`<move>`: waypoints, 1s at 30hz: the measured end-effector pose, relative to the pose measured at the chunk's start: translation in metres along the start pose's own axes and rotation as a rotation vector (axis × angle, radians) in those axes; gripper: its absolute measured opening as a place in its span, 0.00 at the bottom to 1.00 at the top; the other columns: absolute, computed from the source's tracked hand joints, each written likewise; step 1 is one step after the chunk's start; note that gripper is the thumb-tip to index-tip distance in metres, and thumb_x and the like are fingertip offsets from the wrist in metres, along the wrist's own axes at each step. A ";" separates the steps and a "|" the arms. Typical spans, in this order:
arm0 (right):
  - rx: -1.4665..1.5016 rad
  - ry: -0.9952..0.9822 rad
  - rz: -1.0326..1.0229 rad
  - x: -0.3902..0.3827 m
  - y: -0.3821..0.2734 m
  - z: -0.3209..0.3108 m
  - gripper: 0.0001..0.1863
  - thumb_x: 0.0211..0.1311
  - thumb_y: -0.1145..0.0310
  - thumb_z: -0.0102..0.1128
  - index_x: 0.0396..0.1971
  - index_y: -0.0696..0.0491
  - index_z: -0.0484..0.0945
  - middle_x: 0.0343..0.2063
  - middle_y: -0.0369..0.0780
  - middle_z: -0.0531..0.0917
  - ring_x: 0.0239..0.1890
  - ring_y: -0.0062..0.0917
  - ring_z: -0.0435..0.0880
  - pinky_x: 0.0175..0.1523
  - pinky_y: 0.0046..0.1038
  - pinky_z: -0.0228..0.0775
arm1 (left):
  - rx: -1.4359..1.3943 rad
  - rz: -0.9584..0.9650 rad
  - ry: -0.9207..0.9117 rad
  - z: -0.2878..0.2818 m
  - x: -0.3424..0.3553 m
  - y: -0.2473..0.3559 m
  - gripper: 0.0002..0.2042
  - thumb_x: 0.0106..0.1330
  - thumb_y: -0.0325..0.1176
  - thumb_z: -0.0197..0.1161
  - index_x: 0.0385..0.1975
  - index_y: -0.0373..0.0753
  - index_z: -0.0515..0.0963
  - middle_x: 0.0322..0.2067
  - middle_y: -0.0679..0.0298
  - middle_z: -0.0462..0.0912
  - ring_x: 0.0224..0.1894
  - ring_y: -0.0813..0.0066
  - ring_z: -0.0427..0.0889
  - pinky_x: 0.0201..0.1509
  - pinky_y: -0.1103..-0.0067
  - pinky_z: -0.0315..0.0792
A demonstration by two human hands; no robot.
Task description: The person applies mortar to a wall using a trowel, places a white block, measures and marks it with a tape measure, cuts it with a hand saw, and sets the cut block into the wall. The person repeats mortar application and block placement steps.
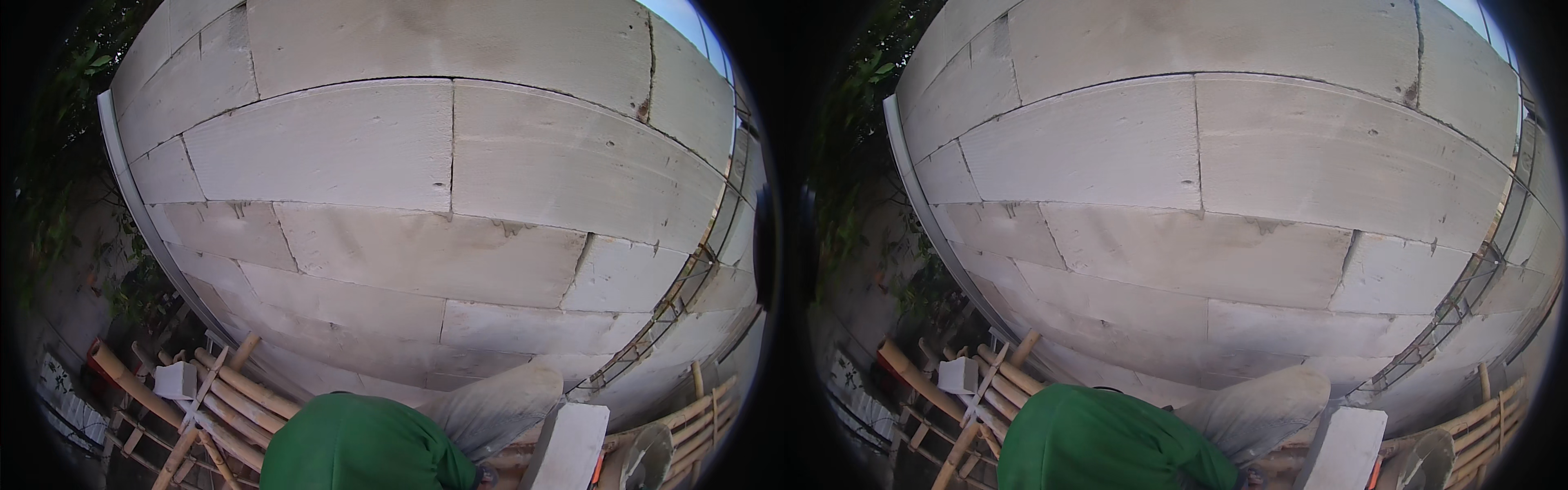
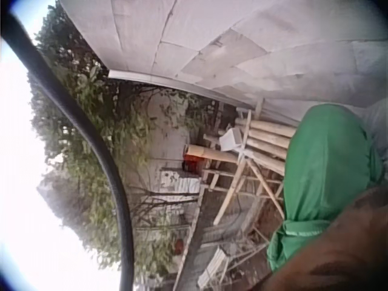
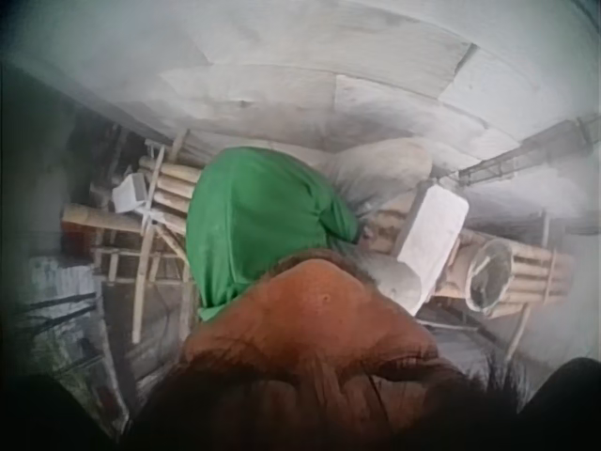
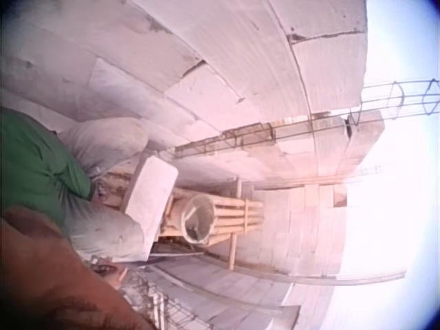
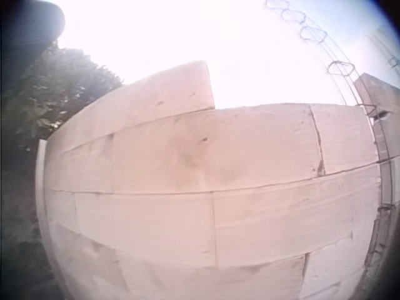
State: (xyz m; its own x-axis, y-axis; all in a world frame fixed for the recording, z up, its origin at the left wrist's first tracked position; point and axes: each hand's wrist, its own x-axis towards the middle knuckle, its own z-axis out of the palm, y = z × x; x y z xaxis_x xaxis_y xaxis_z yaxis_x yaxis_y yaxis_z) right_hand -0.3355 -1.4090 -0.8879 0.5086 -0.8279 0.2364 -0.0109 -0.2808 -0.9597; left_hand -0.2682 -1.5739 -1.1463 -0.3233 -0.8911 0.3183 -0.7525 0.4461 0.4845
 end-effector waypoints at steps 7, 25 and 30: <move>0.005 -0.062 0.017 0.004 0.005 0.010 0.19 0.75 0.61 0.59 0.51 0.63 0.83 0.29 0.44 0.83 0.27 0.31 0.82 0.34 0.33 0.75 | -0.017 -0.038 0.011 -0.009 -0.007 -0.012 0.18 0.71 0.51 0.57 0.48 0.44 0.72 0.51 0.56 0.69 0.57 0.53 0.66 0.66 0.49 0.51; 0.085 -0.138 0.037 0.014 -0.004 0.045 0.19 0.75 0.62 0.59 0.53 0.62 0.83 0.27 0.43 0.82 0.26 0.30 0.81 0.32 0.32 0.73 | -0.001 -0.094 -0.033 -0.030 -0.029 -0.029 0.20 0.72 0.50 0.57 0.54 0.44 0.70 0.57 0.56 0.67 0.62 0.52 0.64 0.70 0.49 0.48; 0.097 -0.126 0.050 0.014 -0.002 0.044 0.18 0.75 0.62 0.59 0.53 0.62 0.83 0.27 0.42 0.82 0.25 0.29 0.81 0.31 0.32 0.73 | 0.002 -0.078 -0.055 -0.027 -0.027 -0.028 0.21 0.73 0.50 0.57 0.56 0.44 0.70 0.59 0.56 0.66 0.63 0.52 0.63 0.71 0.49 0.47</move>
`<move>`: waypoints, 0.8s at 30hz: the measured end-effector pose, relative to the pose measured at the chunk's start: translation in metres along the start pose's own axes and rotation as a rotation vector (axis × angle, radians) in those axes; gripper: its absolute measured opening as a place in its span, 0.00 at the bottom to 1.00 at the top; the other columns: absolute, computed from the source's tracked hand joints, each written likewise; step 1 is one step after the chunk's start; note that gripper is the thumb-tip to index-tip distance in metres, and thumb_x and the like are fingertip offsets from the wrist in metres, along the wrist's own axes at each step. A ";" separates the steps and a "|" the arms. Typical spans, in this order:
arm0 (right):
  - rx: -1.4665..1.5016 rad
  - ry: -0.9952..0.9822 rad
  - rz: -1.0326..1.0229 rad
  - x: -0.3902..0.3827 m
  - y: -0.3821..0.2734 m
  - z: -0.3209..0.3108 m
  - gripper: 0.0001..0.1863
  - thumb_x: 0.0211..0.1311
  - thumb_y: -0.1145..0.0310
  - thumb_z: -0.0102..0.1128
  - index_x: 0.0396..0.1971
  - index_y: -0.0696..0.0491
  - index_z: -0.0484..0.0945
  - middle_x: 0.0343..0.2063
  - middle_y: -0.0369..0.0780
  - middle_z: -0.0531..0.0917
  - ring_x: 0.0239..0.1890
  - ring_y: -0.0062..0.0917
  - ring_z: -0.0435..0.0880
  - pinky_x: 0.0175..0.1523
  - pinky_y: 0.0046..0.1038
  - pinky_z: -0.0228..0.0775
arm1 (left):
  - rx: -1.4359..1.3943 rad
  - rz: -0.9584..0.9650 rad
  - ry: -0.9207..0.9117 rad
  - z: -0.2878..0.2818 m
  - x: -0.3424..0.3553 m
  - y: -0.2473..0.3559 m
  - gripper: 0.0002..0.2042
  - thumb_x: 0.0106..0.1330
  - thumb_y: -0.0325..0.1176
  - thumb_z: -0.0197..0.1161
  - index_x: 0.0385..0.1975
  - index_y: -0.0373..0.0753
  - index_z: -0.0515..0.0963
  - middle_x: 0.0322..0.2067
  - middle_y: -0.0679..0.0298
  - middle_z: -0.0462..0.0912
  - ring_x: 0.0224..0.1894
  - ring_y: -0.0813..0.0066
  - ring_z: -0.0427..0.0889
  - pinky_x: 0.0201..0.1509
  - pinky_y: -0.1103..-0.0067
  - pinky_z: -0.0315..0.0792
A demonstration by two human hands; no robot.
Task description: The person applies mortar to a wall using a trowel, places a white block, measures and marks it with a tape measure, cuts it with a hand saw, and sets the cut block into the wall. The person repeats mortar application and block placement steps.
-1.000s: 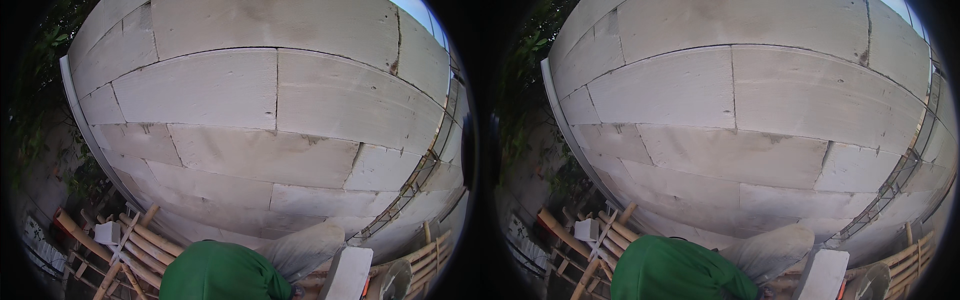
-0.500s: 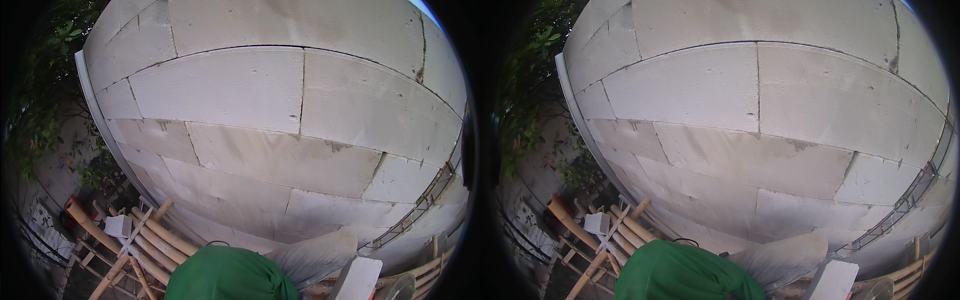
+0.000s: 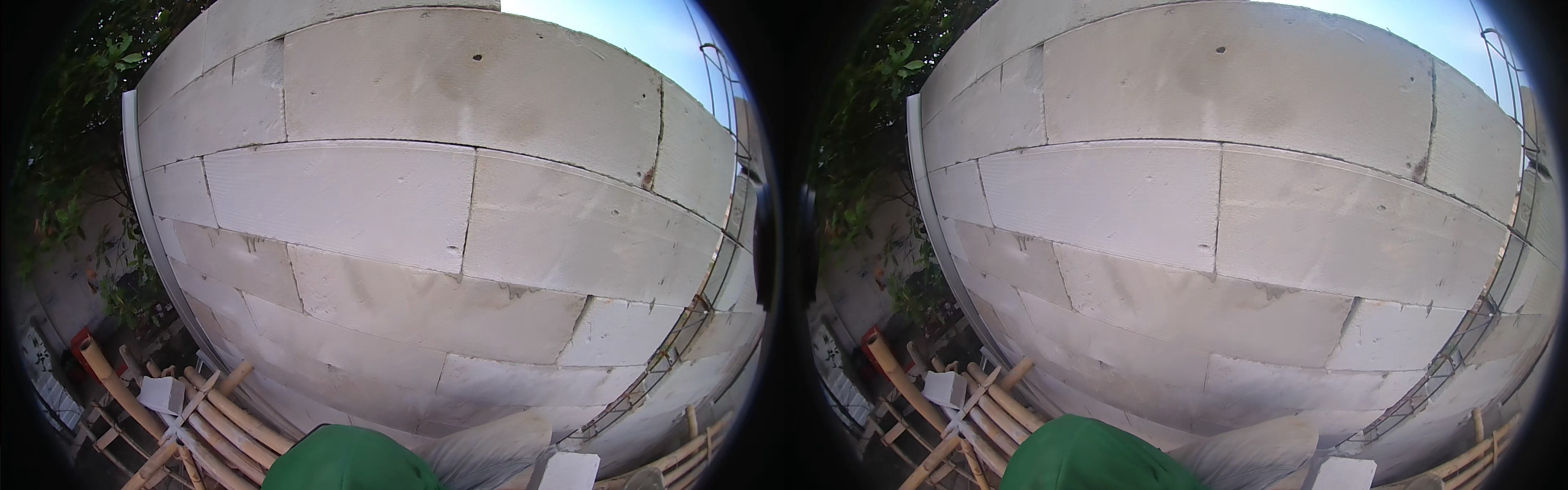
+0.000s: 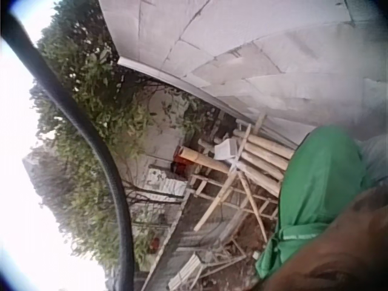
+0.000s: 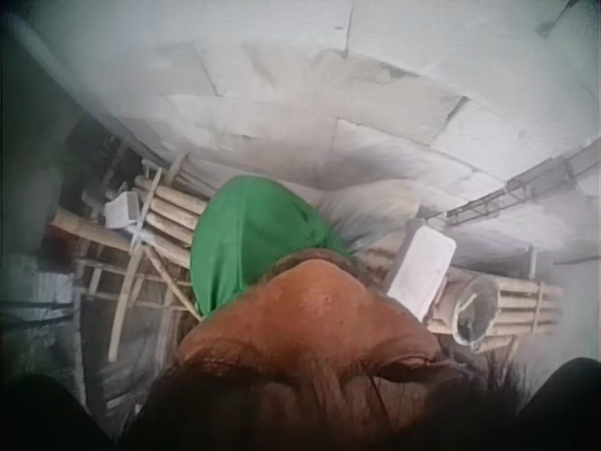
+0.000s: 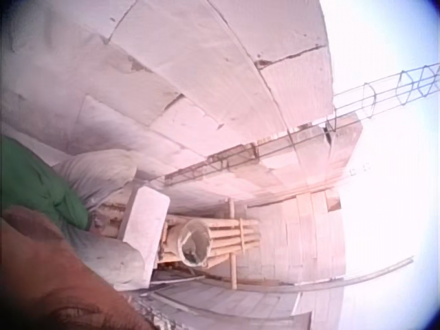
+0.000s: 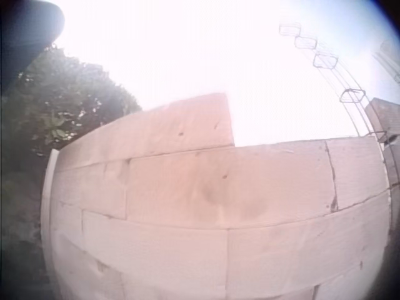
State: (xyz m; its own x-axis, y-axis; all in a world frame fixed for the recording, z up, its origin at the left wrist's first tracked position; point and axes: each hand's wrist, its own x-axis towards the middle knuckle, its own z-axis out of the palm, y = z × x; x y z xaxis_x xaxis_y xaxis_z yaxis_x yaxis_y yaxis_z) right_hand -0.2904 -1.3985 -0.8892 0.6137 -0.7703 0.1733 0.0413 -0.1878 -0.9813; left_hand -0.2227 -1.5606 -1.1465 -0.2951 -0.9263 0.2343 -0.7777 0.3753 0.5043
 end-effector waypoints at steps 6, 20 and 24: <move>0.002 -0.001 0.007 -0.002 0.003 -0.006 0.18 0.75 0.62 0.59 0.53 0.61 0.83 0.26 0.42 0.82 0.25 0.29 0.80 0.31 0.31 0.73 | 0.008 -0.008 -0.009 0.002 0.003 -0.001 0.22 0.73 0.50 0.57 0.58 0.43 0.69 0.61 0.56 0.65 0.65 0.52 0.62 0.72 0.49 0.46; -0.009 0.002 0.020 -0.007 0.006 -0.019 0.18 0.75 0.63 0.59 0.54 0.60 0.83 0.25 0.41 0.81 0.24 0.28 0.79 0.29 0.31 0.72 | -0.011 -0.007 -0.012 0.012 0.009 0.001 0.24 0.73 0.50 0.57 0.62 0.43 0.67 0.65 0.56 0.63 0.68 0.51 0.60 0.75 0.49 0.43; -0.015 0.008 0.027 -0.008 0.006 -0.020 0.18 0.75 0.63 0.59 0.55 0.60 0.83 0.25 0.41 0.81 0.23 0.27 0.79 0.29 0.30 0.71 | -0.023 -0.002 -0.017 0.018 0.010 0.003 0.25 0.74 0.50 0.57 0.63 0.43 0.67 0.66 0.56 0.63 0.70 0.51 0.60 0.76 0.49 0.43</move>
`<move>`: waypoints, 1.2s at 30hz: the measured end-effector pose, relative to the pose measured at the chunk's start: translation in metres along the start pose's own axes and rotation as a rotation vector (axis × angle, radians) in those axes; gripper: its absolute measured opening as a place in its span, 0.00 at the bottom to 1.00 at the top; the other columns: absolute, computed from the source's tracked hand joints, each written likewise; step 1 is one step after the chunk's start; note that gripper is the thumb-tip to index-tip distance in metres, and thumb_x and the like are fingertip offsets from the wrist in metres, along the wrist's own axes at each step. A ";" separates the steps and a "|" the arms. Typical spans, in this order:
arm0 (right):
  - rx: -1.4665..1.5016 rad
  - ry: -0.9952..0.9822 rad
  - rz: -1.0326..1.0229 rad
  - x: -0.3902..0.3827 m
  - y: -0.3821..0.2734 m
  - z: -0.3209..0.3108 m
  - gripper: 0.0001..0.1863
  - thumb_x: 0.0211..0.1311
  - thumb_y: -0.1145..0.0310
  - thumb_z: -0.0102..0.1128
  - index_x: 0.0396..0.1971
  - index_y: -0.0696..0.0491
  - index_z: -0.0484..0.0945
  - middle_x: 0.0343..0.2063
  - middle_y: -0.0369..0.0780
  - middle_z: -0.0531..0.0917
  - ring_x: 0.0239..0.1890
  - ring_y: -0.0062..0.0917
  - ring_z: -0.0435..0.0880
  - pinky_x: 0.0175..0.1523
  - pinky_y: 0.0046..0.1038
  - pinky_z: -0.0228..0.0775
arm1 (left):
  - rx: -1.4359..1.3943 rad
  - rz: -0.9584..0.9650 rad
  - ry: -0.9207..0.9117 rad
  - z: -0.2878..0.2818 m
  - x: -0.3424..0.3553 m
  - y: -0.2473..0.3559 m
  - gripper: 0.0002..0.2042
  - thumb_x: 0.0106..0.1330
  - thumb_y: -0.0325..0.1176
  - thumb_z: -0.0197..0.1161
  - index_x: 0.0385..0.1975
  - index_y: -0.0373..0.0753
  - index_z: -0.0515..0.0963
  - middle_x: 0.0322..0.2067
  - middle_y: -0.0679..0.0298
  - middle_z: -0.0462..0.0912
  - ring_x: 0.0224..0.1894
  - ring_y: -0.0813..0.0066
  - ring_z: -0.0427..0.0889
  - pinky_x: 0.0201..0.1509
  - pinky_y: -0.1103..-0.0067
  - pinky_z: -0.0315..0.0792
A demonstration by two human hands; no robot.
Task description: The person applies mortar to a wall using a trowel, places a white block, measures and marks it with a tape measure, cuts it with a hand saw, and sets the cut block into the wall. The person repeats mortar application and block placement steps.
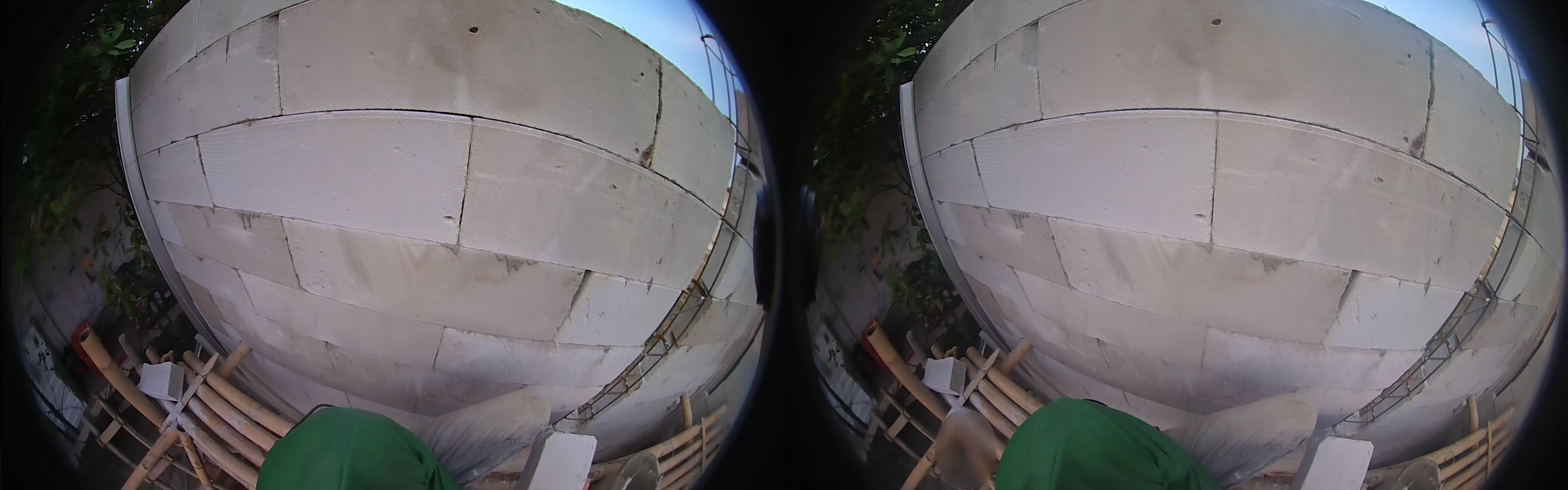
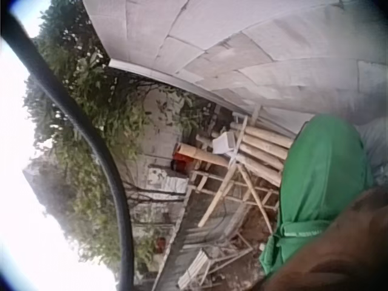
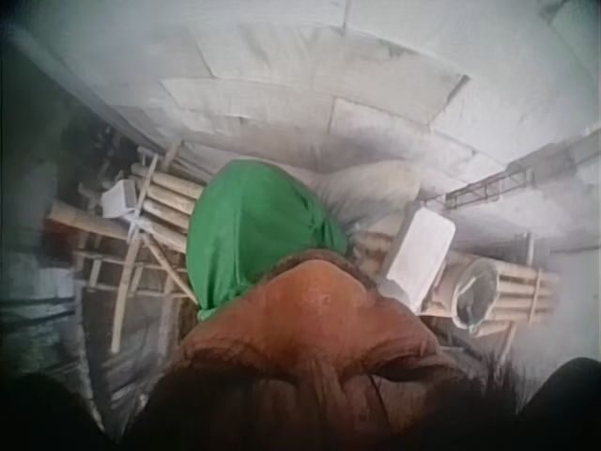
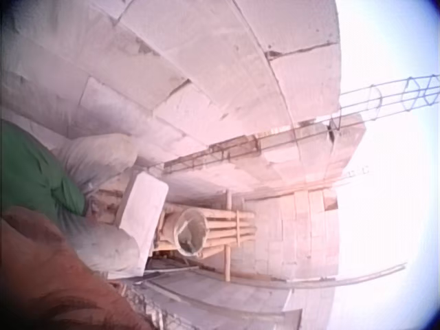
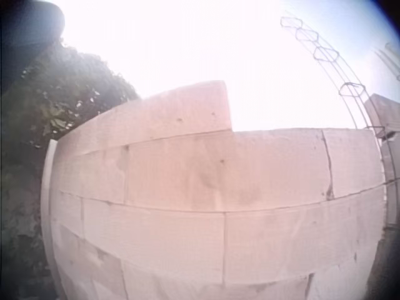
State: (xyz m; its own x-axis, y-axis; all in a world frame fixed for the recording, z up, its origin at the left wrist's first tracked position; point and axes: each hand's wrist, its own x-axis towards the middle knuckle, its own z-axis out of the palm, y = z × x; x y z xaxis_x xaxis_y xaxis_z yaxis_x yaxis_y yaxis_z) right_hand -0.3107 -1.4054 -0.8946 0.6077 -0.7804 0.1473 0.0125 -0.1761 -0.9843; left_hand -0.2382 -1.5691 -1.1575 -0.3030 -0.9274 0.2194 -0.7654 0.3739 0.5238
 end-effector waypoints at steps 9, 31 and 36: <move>0.009 0.036 0.017 -0.002 0.002 -0.008 0.18 0.75 0.63 0.59 0.55 0.59 0.83 0.24 0.40 0.80 0.22 0.27 0.79 0.27 0.30 0.71 | -0.006 0.023 -0.030 0.007 0.005 0.001 0.26 0.74 0.50 0.56 0.66 0.43 0.66 0.69 0.56 0.62 0.72 0.51 0.59 0.78 0.49 0.41; -0.044 0.255 0.129 -0.036 0.030 -0.066 0.18 0.75 0.64 0.59 0.57 0.58 0.82 0.22 0.39 0.79 0.20 0.25 0.77 0.25 0.29 0.69 | -0.089 0.162 -0.067 0.061 0.024 0.030 0.31 0.75 0.50 0.56 0.73 0.43 0.64 0.76 0.55 0.59 0.78 0.50 0.56 0.83 0.49 0.38; -0.056 0.378 0.179 -0.059 0.042 -0.093 0.18 0.74 0.64 0.59 0.57 0.58 0.82 0.22 0.39 0.79 0.20 0.24 0.77 0.24 0.28 0.69 | -0.101 0.222 -0.105 0.085 0.026 0.045 0.32 0.75 0.50 0.56 0.75 0.43 0.63 0.78 0.55 0.58 0.79 0.50 0.55 0.84 0.49 0.37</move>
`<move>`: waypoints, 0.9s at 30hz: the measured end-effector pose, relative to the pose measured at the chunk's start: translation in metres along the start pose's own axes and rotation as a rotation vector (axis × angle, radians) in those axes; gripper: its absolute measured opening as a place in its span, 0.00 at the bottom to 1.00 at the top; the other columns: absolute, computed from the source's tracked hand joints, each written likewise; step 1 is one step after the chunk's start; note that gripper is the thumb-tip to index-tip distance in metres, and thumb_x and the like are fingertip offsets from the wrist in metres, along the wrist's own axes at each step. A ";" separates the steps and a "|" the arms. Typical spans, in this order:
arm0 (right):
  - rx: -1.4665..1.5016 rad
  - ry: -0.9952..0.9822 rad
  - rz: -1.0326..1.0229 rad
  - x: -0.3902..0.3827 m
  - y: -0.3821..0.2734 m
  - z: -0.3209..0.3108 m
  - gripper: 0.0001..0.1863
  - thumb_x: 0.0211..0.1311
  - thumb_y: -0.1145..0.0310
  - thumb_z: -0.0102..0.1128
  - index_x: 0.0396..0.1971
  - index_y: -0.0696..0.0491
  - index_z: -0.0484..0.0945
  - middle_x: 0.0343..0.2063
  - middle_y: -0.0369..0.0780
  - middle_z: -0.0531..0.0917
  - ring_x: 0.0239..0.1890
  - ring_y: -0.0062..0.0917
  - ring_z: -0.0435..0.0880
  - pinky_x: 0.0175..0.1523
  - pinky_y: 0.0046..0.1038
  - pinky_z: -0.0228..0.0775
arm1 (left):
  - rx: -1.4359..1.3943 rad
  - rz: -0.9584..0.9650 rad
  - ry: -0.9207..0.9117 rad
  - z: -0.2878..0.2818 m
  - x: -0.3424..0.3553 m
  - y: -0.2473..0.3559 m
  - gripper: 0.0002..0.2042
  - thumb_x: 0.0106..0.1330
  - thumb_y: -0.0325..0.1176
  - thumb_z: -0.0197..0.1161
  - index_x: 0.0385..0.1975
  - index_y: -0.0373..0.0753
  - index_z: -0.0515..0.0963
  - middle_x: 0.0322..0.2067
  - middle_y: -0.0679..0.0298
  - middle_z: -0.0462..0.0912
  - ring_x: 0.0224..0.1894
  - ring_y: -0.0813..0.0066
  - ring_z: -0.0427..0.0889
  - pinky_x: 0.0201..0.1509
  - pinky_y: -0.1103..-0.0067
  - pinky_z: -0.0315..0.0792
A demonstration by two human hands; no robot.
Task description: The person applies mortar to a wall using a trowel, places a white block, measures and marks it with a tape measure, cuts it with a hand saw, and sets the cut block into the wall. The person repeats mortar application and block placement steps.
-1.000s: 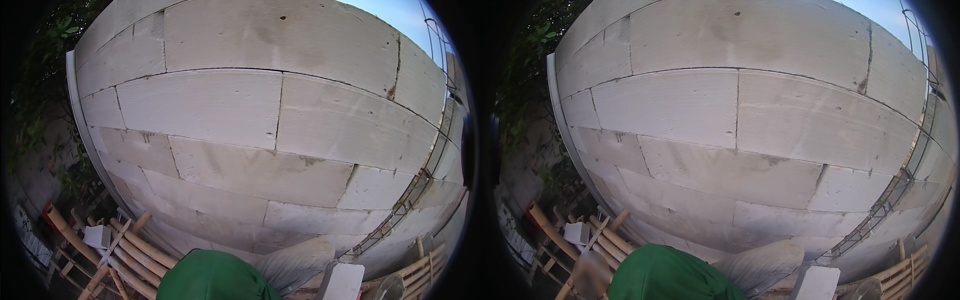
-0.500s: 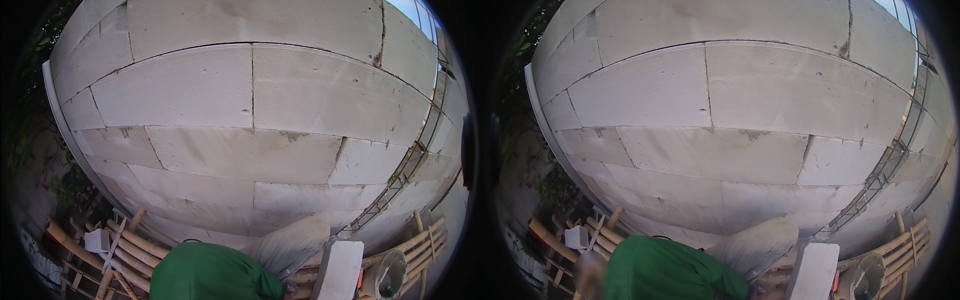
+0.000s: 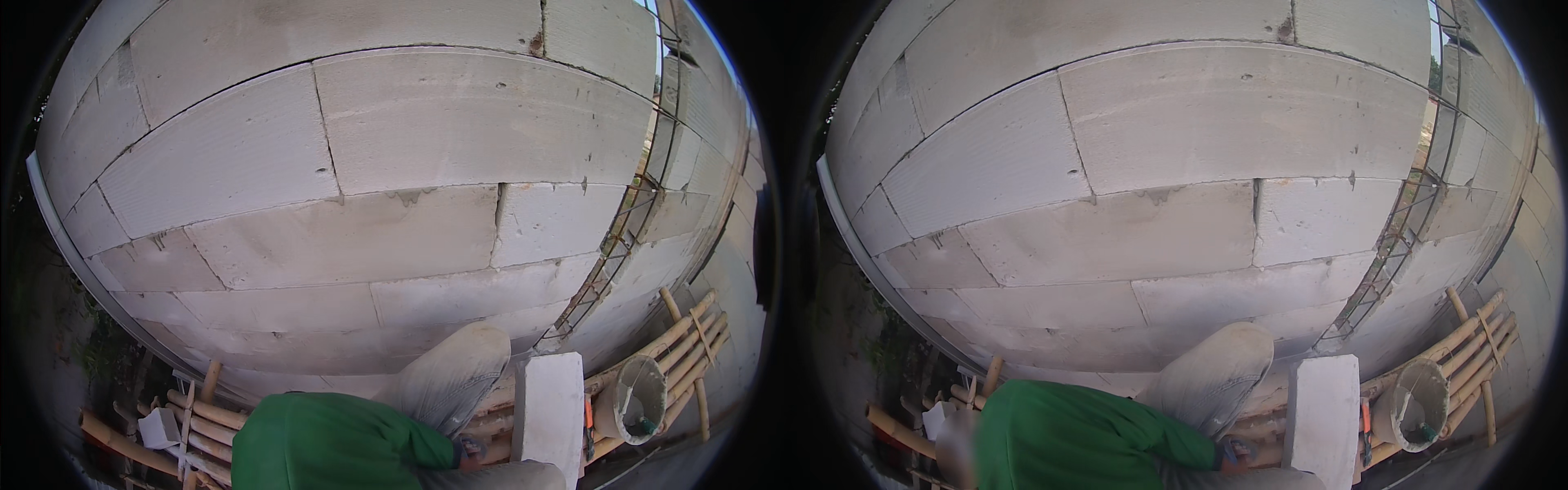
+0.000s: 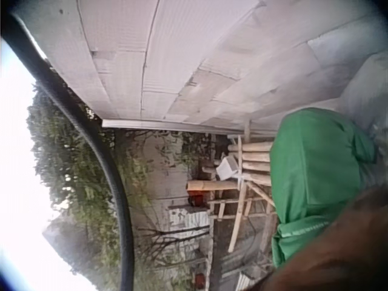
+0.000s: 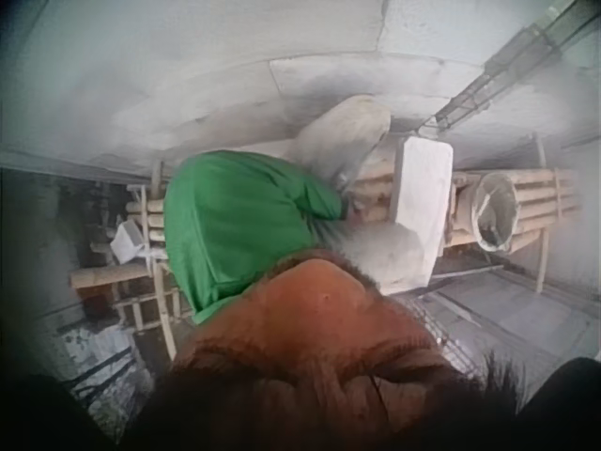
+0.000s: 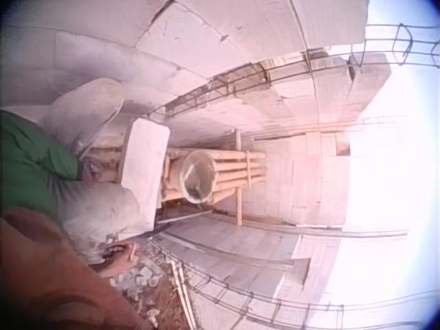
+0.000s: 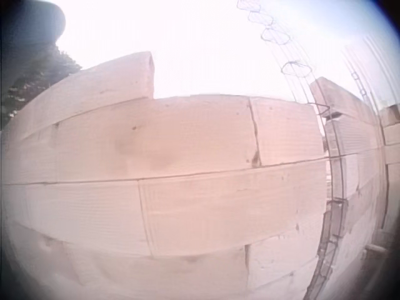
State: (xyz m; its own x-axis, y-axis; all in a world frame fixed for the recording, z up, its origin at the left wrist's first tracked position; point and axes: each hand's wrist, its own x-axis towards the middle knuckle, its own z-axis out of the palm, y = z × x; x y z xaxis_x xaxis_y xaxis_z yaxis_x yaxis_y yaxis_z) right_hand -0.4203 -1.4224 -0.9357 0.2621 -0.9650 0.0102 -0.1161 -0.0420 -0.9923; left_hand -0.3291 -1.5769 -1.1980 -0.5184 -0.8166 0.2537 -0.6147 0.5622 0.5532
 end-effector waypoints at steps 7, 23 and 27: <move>0.010 0.254 0.151 -0.035 0.047 -0.057 0.18 0.74 0.64 0.59 0.57 0.57 0.82 0.21 0.38 0.78 0.19 0.24 0.77 0.23 0.28 0.68 | 0.033 0.082 -0.139 0.038 0.002 0.000 0.33 0.76 0.50 0.56 0.77 0.43 0.62 0.80 0.55 0.58 0.81 0.49 0.54 0.86 0.50 0.35; -0.107 0.537 0.209 -0.077 0.111 -0.077 0.14 0.72 0.70 0.58 0.52 0.61 0.80 0.27 0.41 0.83 0.29 0.30 0.80 0.37 0.35 0.73 | 0.096 -0.171 -0.123 0.050 0.086 0.029 0.28 0.76 0.47 0.56 0.64 0.28 0.76 0.66 0.42 0.75 0.75 0.47 0.67 0.85 0.50 0.42; -0.081 0.518 0.216 -0.077 0.105 -0.075 0.11 0.72 0.72 0.56 0.48 0.61 0.79 0.26 0.39 0.81 0.28 0.28 0.78 0.36 0.34 0.71 | 0.104 -0.207 -0.010 0.069 0.085 0.028 0.27 0.75 0.47 0.58 0.56 0.25 0.80 0.55 0.40 0.81 0.66 0.44 0.75 0.81 0.53 0.53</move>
State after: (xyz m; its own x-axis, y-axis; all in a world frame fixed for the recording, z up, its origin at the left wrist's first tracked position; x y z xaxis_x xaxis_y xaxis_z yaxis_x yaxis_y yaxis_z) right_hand -0.5243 -1.3721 -1.0318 -0.2772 -0.9542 -0.1128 -0.1932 0.1703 -0.9663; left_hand -0.4314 -1.6220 -1.2157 -0.3804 -0.9150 0.1347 -0.7663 0.3934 0.5079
